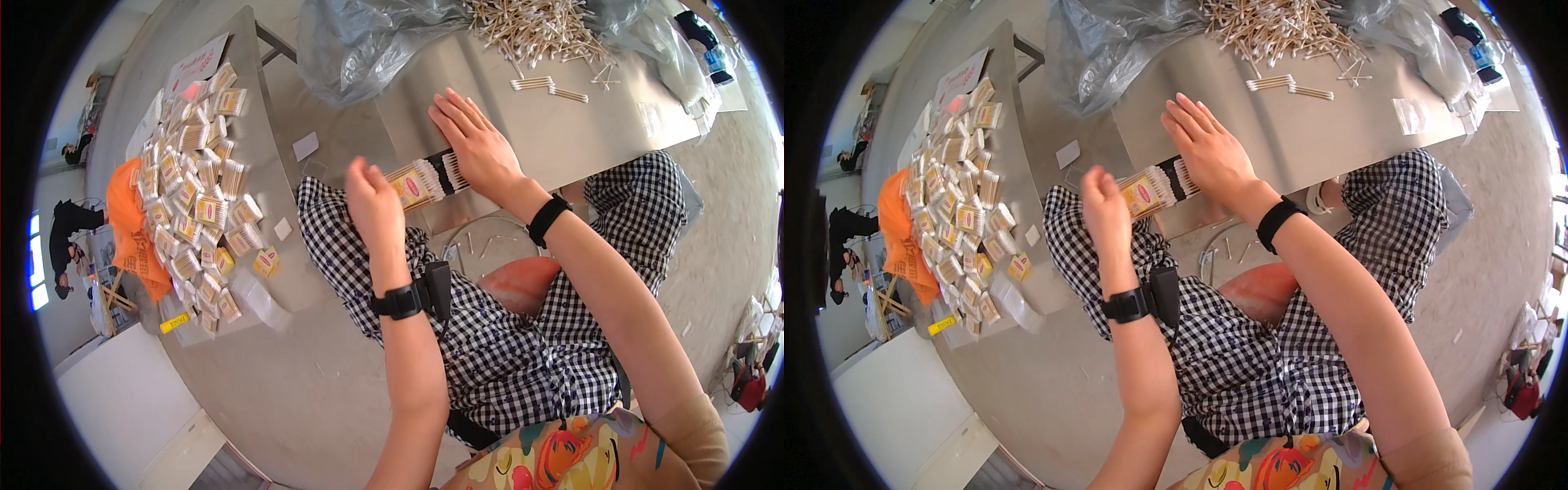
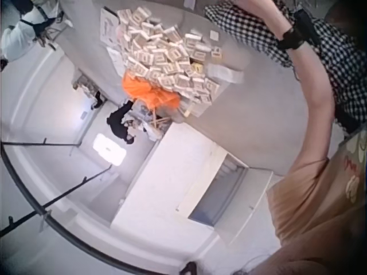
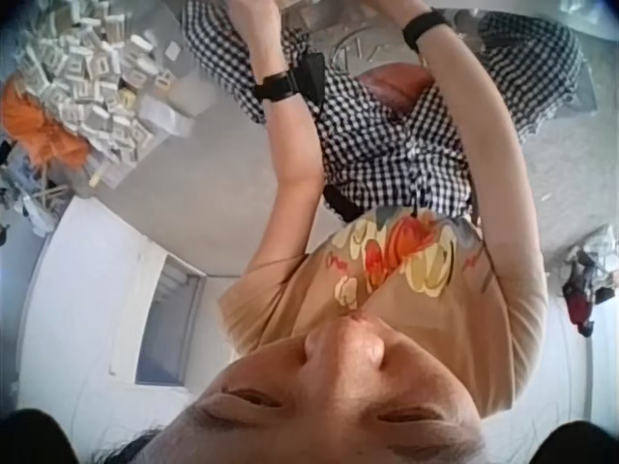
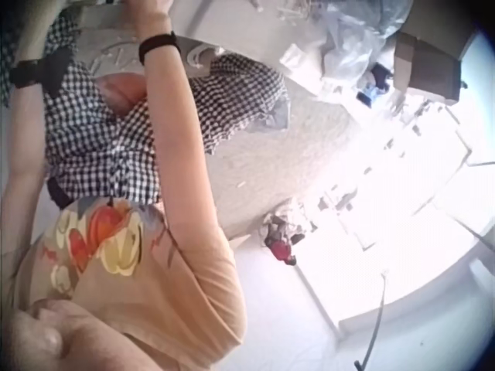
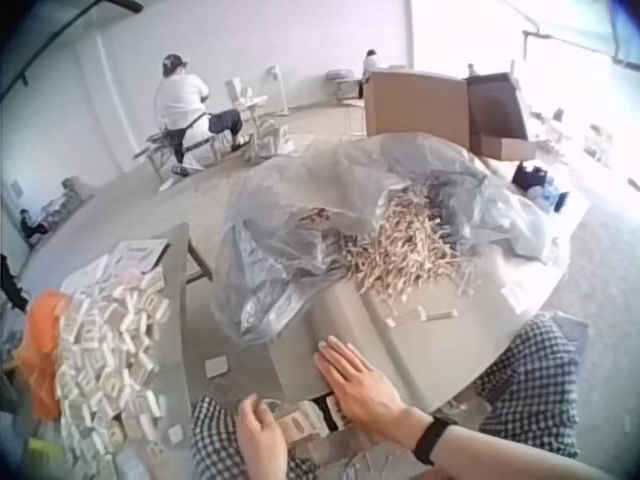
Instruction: Manually organizing and packaging cotton swabs into small plastic bags.
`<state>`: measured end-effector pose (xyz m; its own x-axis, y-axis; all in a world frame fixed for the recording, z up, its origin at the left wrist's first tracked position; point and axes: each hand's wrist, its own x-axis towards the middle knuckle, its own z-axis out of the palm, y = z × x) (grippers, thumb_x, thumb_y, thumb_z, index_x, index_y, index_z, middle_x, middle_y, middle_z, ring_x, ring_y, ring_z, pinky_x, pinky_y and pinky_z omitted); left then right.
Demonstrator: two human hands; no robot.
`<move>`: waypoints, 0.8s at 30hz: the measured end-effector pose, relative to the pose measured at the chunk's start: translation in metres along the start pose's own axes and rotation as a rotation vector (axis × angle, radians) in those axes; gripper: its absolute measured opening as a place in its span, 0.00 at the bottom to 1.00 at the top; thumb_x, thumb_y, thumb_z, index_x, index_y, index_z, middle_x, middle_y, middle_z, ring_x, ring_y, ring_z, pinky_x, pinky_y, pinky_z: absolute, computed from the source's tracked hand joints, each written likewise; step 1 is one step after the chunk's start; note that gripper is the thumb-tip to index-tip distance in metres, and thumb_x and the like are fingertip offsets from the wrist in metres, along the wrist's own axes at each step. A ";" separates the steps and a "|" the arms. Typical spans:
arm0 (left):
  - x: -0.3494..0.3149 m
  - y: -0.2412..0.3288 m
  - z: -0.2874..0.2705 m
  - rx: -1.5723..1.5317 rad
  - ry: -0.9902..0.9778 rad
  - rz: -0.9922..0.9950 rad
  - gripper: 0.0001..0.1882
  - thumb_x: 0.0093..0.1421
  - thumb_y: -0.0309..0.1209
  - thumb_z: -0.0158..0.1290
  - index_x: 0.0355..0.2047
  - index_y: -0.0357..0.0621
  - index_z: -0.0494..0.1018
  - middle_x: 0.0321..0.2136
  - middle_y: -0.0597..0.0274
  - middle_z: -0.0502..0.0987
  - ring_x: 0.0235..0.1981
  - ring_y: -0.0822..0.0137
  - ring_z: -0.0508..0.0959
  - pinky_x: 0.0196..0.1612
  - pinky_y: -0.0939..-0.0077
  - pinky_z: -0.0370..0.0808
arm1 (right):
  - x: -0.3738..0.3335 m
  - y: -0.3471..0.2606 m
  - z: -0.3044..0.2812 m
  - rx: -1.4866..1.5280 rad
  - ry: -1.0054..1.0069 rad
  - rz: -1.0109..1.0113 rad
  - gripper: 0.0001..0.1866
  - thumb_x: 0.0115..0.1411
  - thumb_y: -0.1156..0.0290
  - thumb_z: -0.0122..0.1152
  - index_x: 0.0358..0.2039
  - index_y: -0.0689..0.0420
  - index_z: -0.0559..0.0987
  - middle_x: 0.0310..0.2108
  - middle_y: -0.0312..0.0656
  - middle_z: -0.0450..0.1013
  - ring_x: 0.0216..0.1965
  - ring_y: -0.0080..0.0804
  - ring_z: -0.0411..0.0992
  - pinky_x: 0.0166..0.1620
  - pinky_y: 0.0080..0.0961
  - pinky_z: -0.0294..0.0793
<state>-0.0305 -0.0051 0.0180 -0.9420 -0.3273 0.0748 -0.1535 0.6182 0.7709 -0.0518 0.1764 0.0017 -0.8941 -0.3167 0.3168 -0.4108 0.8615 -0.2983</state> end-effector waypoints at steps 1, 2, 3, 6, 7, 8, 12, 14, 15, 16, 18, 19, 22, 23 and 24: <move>-0.001 -0.004 0.003 0.002 0.004 -0.001 0.18 0.71 0.34 0.43 0.49 0.30 0.72 0.47 0.39 0.77 0.49 0.47 0.77 0.53 0.57 0.73 | 0.002 -0.002 0.002 0.003 0.000 -0.003 0.26 0.62 0.77 0.47 0.62 0.62 0.68 0.67 0.45 0.61 0.73 0.40 0.50 0.74 0.37 0.50; 0.000 0.010 0.001 0.079 -0.085 -0.166 0.20 0.72 0.38 0.44 0.43 0.29 0.74 0.40 0.41 0.79 0.43 0.49 0.80 0.47 0.58 0.74 | 0.003 -0.003 0.004 0.025 0.005 -0.001 0.26 0.62 0.77 0.47 0.62 0.62 0.68 0.67 0.45 0.61 0.73 0.39 0.50 0.74 0.37 0.50; 0.000 0.019 0.003 0.156 -0.175 -0.331 0.24 0.72 0.42 0.44 0.37 0.27 0.76 0.32 0.44 0.82 0.37 0.52 0.82 0.42 0.58 0.75 | 0.003 -0.003 0.005 0.047 0.010 0.002 0.26 0.62 0.77 0.47 0.62 0.63 0.67 0.67 0.45 0.61 0.73 0.39 0.50 0.74 0.36 0.50; 0.001 -0.004 0.024 -0.028 -0.060 -0.301 0.33 0.73 0.47 0.43 0.23 0.26 0.71 0.16 0.50 0.73 0.21 0.61 0.72 0.31 0.61 0.69 | 0.003 -0.005 0.005 0.051 0.019 -0.005 0.26 0.62 0.78 0.47 0.62 0.63 0.67 0.67 0.45 0.61 0.73 0.38 0.50 0.74 0.36 0.50; 0.003 -0.009 0.027 -0.157 -0.112 -0.356 0.33 0.73 0.48 0.43 0.20 0.26 0.69 0.15 0.53 0.70 0.19 0.64 0.67 0.29 0.63 0.67 | 0.004 -0.007 0.005 0.055 0.019 -0.008 0.26 0.62 0.78 0.47 0.62 0.63 0.67 0.67 0.45 0.61 0.73 0.38 0.50 0.74 0.36 0.50; 0.004 -0.012 0.032 -0.200 -0.102 -0.312 0.36 0.73 0.50 0.39 0.19 0.27 0.70 0.13 0.48 0.69 0.17 0.57 0.68 0.27 0.60 0.65 | 0.004 -0.006 0.005 0.051 0.017 -0.009 0.26 0.62 0.78 0.47 0.62 0.64 0.67 0.67 0.45 0.61 0.73 0.38 0.50 0.74 0.36 0.50; 0.001 -0.015 0.035 -0.228 -0.083 -0.305 0.36 0.73 0.50 0.39 0.19 0.28 0.69 0.13 0.49 0.69 0.16 0.58 0.67 0.26 0.60 0.66 | 0.004 -0.006 0.006 0.054 0.008 -0.011 0.26 0.62 0.78 0.47 0.61 0.64 0.67 0.67 0.45 0.61 0.72 0.39 0.51 0.74 0.35 0.51; 0.002 -0.007 0.029 -0.144 -0.084 -0.329 0.35 0.73 0.50 0.39 0.20 0.28 0.71 0.14 0.49 0.70 0.17 0.58 0.70 0.27 0.60 0.67 | 0.004 -0.006 0.007 0.051 0.008 -0.008 0.26 0.62 0.78 0.47 0.61 0.64 0.67 0.67 0.45 0.61 0.72 0.39 0.51 0.74 0.35 0.51; 0.001 0.002 0.026 -0.146 -0.090 -0.330 0.35 0.73 0.50 0.39 0.20 0.28 0.71 0.14 0.49 0.70 0.17 0.58 0.70 0.27 0.60 0.67 | 0.004 -0.005 0.006 0.046 0.011 -0.005 0.25 0.62 0.78 0.47 0.61 0.64 0.67 0.67 0.45 0.61 0.72 0.39 0.51 0.74 0.35 0.51; 0.001 0.012 0.022 -0.120 -0.113 -0.361 0.35 0.73 0.50 0.39 0.21 0.29 0.72 0.15 0.49 0.72 0.18 0.56 0.72 0.27 0.60 0.68 | 0.003 -0.003 0.006 0.042 0.007 -0.001 0.25 0.62 0.78 0.47 0.61 0.64 0.67 0.67 0.45 0.61 0.72 0.39 0.51 0.74 0.35 0.51; 0.001 0.013 0.018 -0.089 -0.130 -0.394 0.35 0.73 0.50 0.39 0.22 0.30 0.73 0.16 0.49 0.73 0.19 0.55 0.74 0.28 0.59 0.68 | 0.004 -0.005 0.005 0.064 0.005 0.011 0.25 0.65 0.77 0.45 0.63 0.62 0.67 0.66 0.44 0.62 0.72 0.39 0.52 0.73 0.38 0.53; 0.002 0.008 0.019 -0.056 -0.112 -0.374 0.34 0.73 0.49 0.39 0.22 0.30 0.74 0.17 0.48 0.74 0.20 0.53 0.75 0.28 0.59 0.69 | 0.005 -0.006 0.005 0.065 0.002 0.011 0.25 0.65 0.77 0.45 0.63 0.62 0.67 0.66 0.44 0.62 0.72 0.39 0.52 0.73 0.38 0.53; 0.002 0.004 0.019 0.004 -0.098 -0.327 0.33 0.73 0.49 0.39 0.23 0.31 0.75 0.18 0.47 0.76 0.21 0.50 0.76 0.28 0.58 0.69 | 0.006 -0.008 0.007 0.066 0.012 -0.004 0.26 0.62 0.77 0.48 0.62 0.64 0.67 0.66 0.45 0.61 0.72 0.38 0.51 0.74 0.35 0.51; 0.002 0.004 0.019 0.031 -0.096 -0.298 0.33 0.73 0.48 0.40 0.23 0.31 0.75 0.19 0.46 0.76 0.21 0.49 0.75 0.29 0.57 0.69 | 0.007 -0.010 0.008 0.065 0.005 -0.011 0.26 0.62 0.77 0.48 0.62 0.65 0.67 0.66 0.45 0.61 0.72 0.38 0.51 0.74 0.35 0.51; 0.002 0.003 0.019 0.032 -0.098 -0.300 0.33 0.73 0.48 0.40 0.23 0.31 0.75 0.19 0.46 0.76 0.21 0.49 0.75 0.29 0.57 0.69 | 0.008 -0.012 0.008 0.065 -0.002 -0.019 0.26 0.62 0.77 0.48 0.62 0.65 0.67 0.67 0.45 0.61 0.72 0.38 0.50 0.74 0.35 0.51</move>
<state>-0.0388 0.0101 0.0086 -0.8771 -0.4292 -0.2155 -0.4370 0.5270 0.7290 -0.0553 0.1605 0.0003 -0.8865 -0.3333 0.3209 -0.4381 0.8277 -0.3507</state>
